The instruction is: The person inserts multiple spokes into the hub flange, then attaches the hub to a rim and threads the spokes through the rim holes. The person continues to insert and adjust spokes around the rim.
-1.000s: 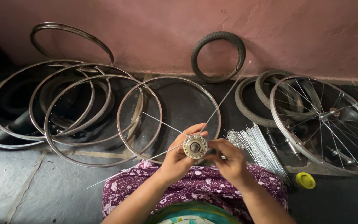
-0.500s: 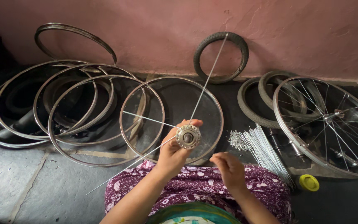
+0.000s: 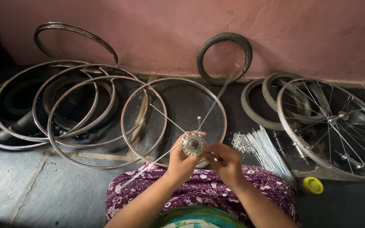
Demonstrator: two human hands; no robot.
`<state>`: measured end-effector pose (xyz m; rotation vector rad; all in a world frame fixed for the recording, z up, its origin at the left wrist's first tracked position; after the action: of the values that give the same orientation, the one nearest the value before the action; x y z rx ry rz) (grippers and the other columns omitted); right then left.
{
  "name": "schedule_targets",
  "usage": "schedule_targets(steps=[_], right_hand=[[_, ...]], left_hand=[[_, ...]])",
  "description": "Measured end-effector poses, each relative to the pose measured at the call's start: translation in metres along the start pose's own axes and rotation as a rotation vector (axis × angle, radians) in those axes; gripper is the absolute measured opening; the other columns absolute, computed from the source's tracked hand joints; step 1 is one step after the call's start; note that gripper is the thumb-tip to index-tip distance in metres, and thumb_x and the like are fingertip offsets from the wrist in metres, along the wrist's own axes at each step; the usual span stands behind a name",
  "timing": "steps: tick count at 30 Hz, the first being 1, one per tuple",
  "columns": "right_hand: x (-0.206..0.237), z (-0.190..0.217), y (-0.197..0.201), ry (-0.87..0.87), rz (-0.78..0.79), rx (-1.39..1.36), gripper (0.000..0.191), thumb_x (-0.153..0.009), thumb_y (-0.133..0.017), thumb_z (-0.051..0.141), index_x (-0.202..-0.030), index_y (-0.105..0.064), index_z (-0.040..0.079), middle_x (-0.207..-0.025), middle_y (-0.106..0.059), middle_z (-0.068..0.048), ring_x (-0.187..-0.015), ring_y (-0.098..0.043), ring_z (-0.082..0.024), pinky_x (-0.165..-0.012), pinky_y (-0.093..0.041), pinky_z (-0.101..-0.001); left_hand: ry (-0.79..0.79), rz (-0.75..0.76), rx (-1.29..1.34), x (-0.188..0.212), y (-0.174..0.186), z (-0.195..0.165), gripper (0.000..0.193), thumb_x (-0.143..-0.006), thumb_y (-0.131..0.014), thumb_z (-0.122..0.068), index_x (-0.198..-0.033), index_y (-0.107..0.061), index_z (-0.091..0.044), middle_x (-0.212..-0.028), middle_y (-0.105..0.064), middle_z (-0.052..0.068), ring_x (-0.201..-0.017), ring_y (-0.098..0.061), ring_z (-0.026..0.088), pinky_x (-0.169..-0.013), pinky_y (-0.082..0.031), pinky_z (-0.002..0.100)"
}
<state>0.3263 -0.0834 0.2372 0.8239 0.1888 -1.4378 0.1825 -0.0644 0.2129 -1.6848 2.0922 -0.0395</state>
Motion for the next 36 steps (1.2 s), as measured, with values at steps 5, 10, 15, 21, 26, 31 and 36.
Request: schedule_targets(steps=[5,10,15,21,26,31,36], right_hand=[[-0.042,0.052,0.036,0.024,-0.004,0.079,0.025,-0.085,-0.078,0.004,-0.110,-0.073,0.003,-0.099,-0.073,-0.007,-0.054,-0.051,-0.001,-0.044,-0.040,-0.0181],[-0.073,0.107,0.038,0.209,0.051,0.092,0.028,-0.086,-0.079,0.005,-0.113,-0.071,0.001,-0.103,-0.074,-0.010,-0.065,-0.054,-0.006,-0.055,-0.047,-0.0204],[-0.096,0.138,0.025,0.306,0.096,0.079,0.014,-0.091,-0.077,0.002,-0.103,-0.070,0.001,-0.093,-0.075,-0.009,-0.081,-0.075,-0.013,-0.068,-0.059,-0.0221],[-0.118,0.176,0.085,0.349,-0.089,-0.033,0.006,-0.093,-0.069,-0.002,-0.099,-0.067,-0.004,-0.094,-0.073,-0.013,-0.077,-0.071,-0.016,-0.067,-0.057,-0.0245],[-0.109,0.192,0.133,0.384,-0.285,-0.261,0.007,-0.093,-0.065,0.002,-0.096,-0.066,-0.004,-0.090,-0.072,-0.014,-0.075,-0.071,-0.016,-0.066,-0.056,-0.0242],[-0.091,0.203,0.148,0.526,-0.342,-0.298,0.009,-0.096,-0.067,0.006,-0.097,-0.066,-0.003,-0.090,-0.072,-0.014,-0.074,-0.072,-0.015,-0.066,-0.058,-0.0225],[-0.083,0.206,0.132,0.518,-0.273,-0.197,0.013,-0.099,-0.070,0.009,-0.099,-0.066,-0.002,-0.090,-0.072,-0.014,-0.074,-0.073,-0.015,-0.067,-0.059,-0.0208]], left_hand=[[-0.032,-0.096,-0.111,-0.005,0.016,0.005,0.032,-0.090,-0.075,-0.001,-0.120,-0.066,-0.003,-0.117,-0.070,0.005,-0.103,-0.070,0.013,-0.093,-0.057,0.029],[-0.277,-0.082,-0.477,-0.005,0.013,-0.013,0.031,-0.086,-0.077,0.001,-0.116,-0.071,-0.002,-0.121,-0.070,0.010,-0.116,-0.065,0.021,-0.110,-0.045,0.038],[-0.290,-0.096,-0.527,-0.006,0.012,-0.017,0.035,-0.084,-0.077,0.002,-0.118,-0.072,-0.005,-0.120,-0.070,0.010,-0.117,-0.066,0.024,-0.118,-0.040,0.040],[-0.286,-0.083,-0.391,-0.006,0.009,-0.023,0.056,-0.084,-0.076,0.007,-0.136,-0.062,-0.006,-0.134,-0.069,0.011,-0.124,-0.065,0.021,-0.121,-0.035,0.040],[-0.263,-0.113,-0.121,-0.011,0.014,-0.015,0.062,-0.088,-0.070,0.012,-0.145,-0.056,-0.009,-0.146,-0.062,0.010,-0.104,-0.066,0.012,-0.097,-0.055,0.030],[-0.190,-0.167,-0.187,-0.013,0.024,-0.008,0.064,-0.086,-0.073,0.010,-0.145,-0.055,-0.006,-0.146,-0.061,0.012,-0.103,-0.065,0.012,-0.094,-0.054,0.027],[-0.309,-0.151,-0.243,-0.012,0.021,-0.019,0.053,-0.088,-0.074,0.011,-0.138,-0.060,-0.002,-0.149,-0.059,0.017,-0.129,-0.060,0.019,-0.106,-0.049,0.031]])
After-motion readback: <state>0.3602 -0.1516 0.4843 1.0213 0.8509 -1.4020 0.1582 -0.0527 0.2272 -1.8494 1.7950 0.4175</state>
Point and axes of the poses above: each hand's wrist, its own x-axis away from the middle knuckle, its own y-axis out of the back of the hand, z = x × y, the point moved 8 cm from there along -x, towards the middle knuckle
